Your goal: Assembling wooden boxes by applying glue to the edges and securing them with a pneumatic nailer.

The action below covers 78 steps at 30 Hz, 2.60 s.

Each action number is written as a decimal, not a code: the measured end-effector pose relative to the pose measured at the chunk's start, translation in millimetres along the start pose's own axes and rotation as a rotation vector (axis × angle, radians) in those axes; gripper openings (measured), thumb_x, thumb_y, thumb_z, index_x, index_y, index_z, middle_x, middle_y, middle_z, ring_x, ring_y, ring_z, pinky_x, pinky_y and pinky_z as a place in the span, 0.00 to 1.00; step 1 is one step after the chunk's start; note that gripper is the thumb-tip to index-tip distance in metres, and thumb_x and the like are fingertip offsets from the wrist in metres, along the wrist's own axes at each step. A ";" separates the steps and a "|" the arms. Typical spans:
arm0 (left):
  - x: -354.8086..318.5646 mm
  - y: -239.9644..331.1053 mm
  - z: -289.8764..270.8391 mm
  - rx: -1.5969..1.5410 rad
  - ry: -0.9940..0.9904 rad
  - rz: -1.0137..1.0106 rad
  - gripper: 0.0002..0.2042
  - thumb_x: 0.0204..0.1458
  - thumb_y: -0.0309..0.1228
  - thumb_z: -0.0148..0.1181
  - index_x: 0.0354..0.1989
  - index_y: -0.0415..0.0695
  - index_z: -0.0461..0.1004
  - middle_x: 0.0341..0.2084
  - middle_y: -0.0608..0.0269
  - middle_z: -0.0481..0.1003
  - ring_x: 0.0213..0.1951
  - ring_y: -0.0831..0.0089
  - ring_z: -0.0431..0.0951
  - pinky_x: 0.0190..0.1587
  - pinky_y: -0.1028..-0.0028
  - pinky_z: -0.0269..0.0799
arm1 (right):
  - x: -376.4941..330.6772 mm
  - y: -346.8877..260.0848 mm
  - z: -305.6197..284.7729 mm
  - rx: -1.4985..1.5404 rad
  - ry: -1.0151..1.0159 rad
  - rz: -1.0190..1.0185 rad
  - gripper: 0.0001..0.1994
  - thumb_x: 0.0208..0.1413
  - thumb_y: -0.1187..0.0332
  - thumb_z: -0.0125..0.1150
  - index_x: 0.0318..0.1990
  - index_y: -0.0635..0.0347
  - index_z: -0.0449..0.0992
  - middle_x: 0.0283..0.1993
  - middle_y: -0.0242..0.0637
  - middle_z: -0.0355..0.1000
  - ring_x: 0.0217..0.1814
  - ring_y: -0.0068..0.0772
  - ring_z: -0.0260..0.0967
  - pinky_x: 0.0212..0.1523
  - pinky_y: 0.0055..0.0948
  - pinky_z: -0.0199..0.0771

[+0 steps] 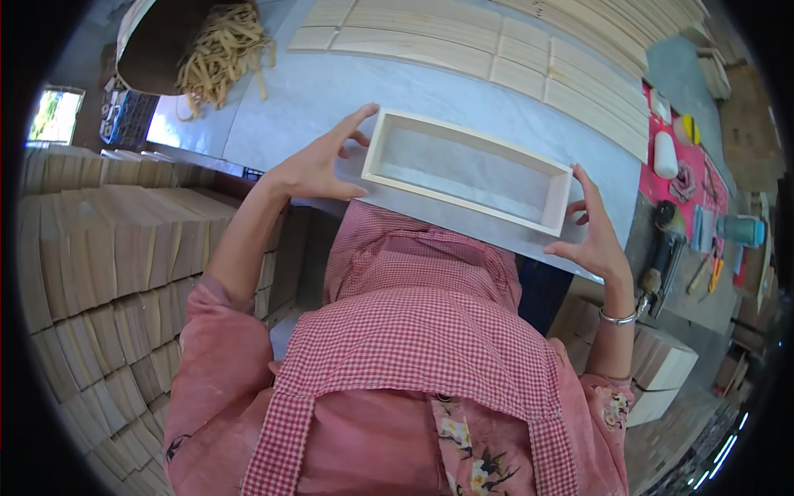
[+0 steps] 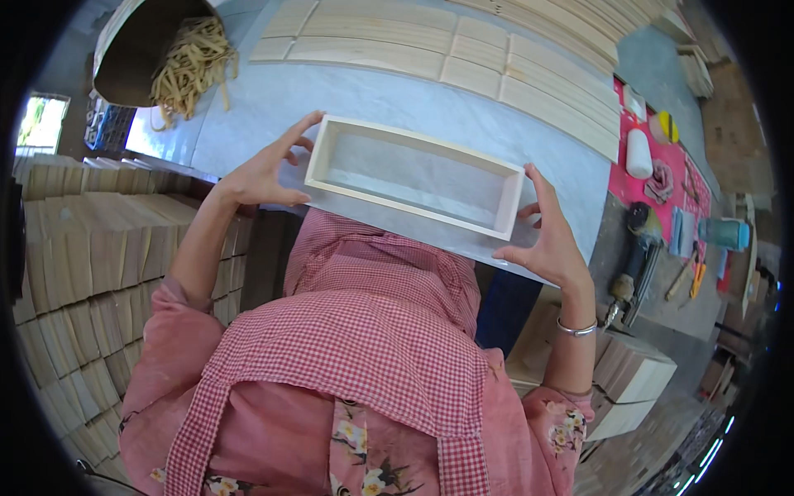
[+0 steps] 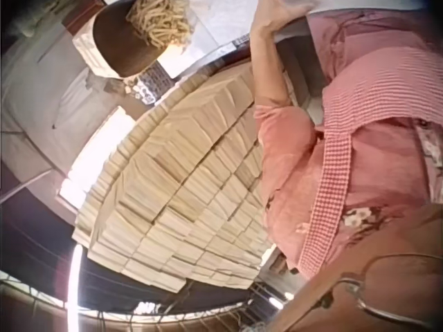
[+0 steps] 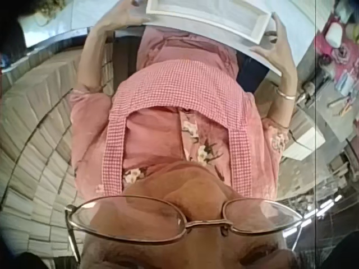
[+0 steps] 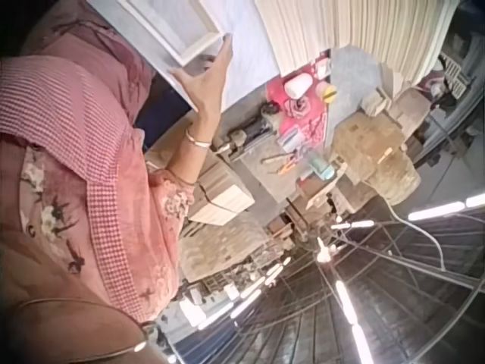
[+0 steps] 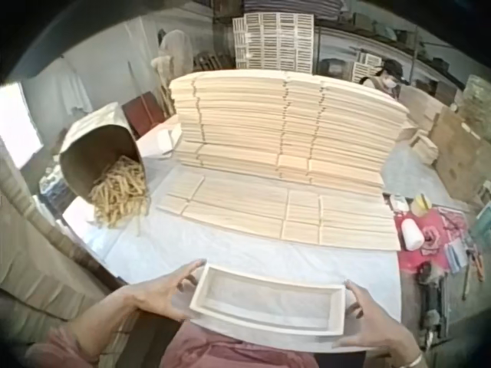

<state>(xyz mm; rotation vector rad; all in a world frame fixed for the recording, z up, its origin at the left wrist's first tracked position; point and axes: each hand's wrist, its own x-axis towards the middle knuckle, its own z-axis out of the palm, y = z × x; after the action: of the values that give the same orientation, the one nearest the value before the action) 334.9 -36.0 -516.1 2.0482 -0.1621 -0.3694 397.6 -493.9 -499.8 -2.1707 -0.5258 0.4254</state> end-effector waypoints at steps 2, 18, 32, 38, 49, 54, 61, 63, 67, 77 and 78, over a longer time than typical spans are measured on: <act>0.7 -2.3 2.2 0.004 0.031 0.052 0.49 0.36 0.27 0.70 0.73 0.42 0.55 0.67 0.56 0.62 0.54 0.62 0.70 0.55 0.67 0.67 | 4.9 0.3 1.2 -0.056 -0.034 0.006 0.60 0.27 0.73 0.82 0.74 0.55 0.53 0.69 0.40 0.62 0.46 0.36 0.69 0.44 0.30 0.73; 6.3 5.0 -3.0 0.121 0.139 0.069 0.51 0.34 0.25 0.75 0.73 0.42 0.56 0.62 0.52 0.67 0.55 0.59 0.70 0.61 0.65 0.65 | 44.6 23.9 -43.4 -0.013 -0.066 0.046 0.48 0.42 0.72 0.73 0.74 0.59 0.55 0.69 0.43 0.64 0.46 0.39 0.71 0.53 0.33 0.74; -46.9 1.0 -0.5 -0.621 0.842 -0.157 0.14 0.65 0.30 0.54 0.24 0.45 0.66 0.25 0.65 0.69 0.38 0.73 0.72 0.50 0.73 0.66 | 81.2 170.0 -181.6 -0.659 0.723 0.749 0.33 0.53 0.49 0.68 0.56 0.68 0.71 0.51 0.55 0.74 0.50 0.55 0.76 0.48 0.43 0.78; 45.0 84.4 24.4 -0.614 0.462 0.029 0.08 0.63 0.33 0.58 0.39 0.40 0.72 0.37 0.59 0.74 0.45 0.70 0.74 0.53 0.71 0.67 | 75.4 126.8 -145.8 -0.041 0.984 0.316 0.28 0.54 0.53 0.69 0.53 0.67 0.73 0.46 0.50 0.78 0.44 0.49 0.78 0.43 0.41 0.78; 133.4 191.1 160.4 -0.953 -0.001 -0.045 0.30 0.56 0.31 0.62 0.66 0.38 0.59 0.58 0.43 0.68 0.55 0.57 0.73 0.59 0.63 0.68 | 35.2 -17.6 -60.8 0.134 0.181 -0.171 0.23 0.57 0.55 0.64 0.52 0.62 0.75 0.47 0.42 0.77 0.44 0.42 0.74 0.44 0.36 0.74; 132.2 189.9 151.1 -0.881 -0.031 -0.049 0.33 0.51 0.33 0.66 0.65 0.37 0.59 0.51 0.44 0.73 0.51 0.57 0.76 0.55 0.64 0.71 | 68.8 136.1 -191.3 -0.653 1.001 0.437 0.18 0.58 0.57 0.60 0.51 0.57 0.77 0.46 0.46 0.75 0.48 0.51 0.73 0.51 0.43 0.74; 119.5 189.4 141.4 -0.755 -0.079 -0.058 0.34 0.45 0.35 0.67 0.61 0.37 0.61 0.39 0.45 0.77 0.44 0.57 0.79 0.50 0.67 0.72 | 78.6 231.8 -225.8 -0.745 1.044 0.837 0.16 0.54 0.61 0.62 0.47 0.60 0.78 0.45 0.47 0.76 0.48 0.51 0.72 0.47 0.49 0.72; 122.4 195.9 144.5 -0.725 -0.085 -0.047 0.33 0.45 0.35 0.69 0.59 0.36 0.62 0.38 0.45 0.77 0.42 0.58 0.79 0.48 0.67 0.73 | 74.4 243.1 -236.5 -0.703 1.001 0.802 0.16 0.53 0.61 0.62 0.46 0.60 0.78 0.45 0.47 0.76 0.47 0.51 0.72 0.47 0.49 0.73; 128.8 206.7 145.3 -0.625 -0.129 -0.048 0.31 0.43 0.35 0.72 0.55 0.35 0.68 0.36 0.48 0.78 0.37 0.59 0.80 0.41 0.67 0.75 | 55.5 242.6 -241.7 -0.440 0.870 0.631 0.13 0.52 0.64 0.63 0.42 0.60 0.78 0.45 0.48 0.76 0.39 0.47 0.75 0.41 0.45 0.76; 170.6 227.1 185.1 -0.104 -0.261 -0.063 0.23 0.41 0.33 0.72 0.45 0.34 0.75 0.32 0.54 0.79 0.32 0.66 0.78 0.38 0.69 0.75 | 13.4 -0.8 -87.6 0.242 0.988 -0.391 0.13 0.42 0.83 0.61 0.32 0.56 0.66 0.27 0.27 0.62 0.27 0.25 0.58 0.31 0.22 0.64; 168.6 225.8 185.6 -0.091 -0.261 -0.038 0.23 0.41 0.33 0.72 0.45 0.34 0.76 0.32 0.54 0.79 0.32 0.66 0.78 0.38 0.69 0.75 | 12.0 -7.3 -80.7 0.254 0.959 -0.316 0.13 0.42 0.82 0.62 0.32 0.57 0.66 0.28 0.26 0.62 0.29 0.24 0.55 0.33 0.22 0.62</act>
<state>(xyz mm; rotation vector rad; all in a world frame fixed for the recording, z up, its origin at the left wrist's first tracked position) 442.5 -345.1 -434.2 1.9099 -0.2603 -0.6564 444.2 -536.7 -447.9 -1.7367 -0.2314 -0.6688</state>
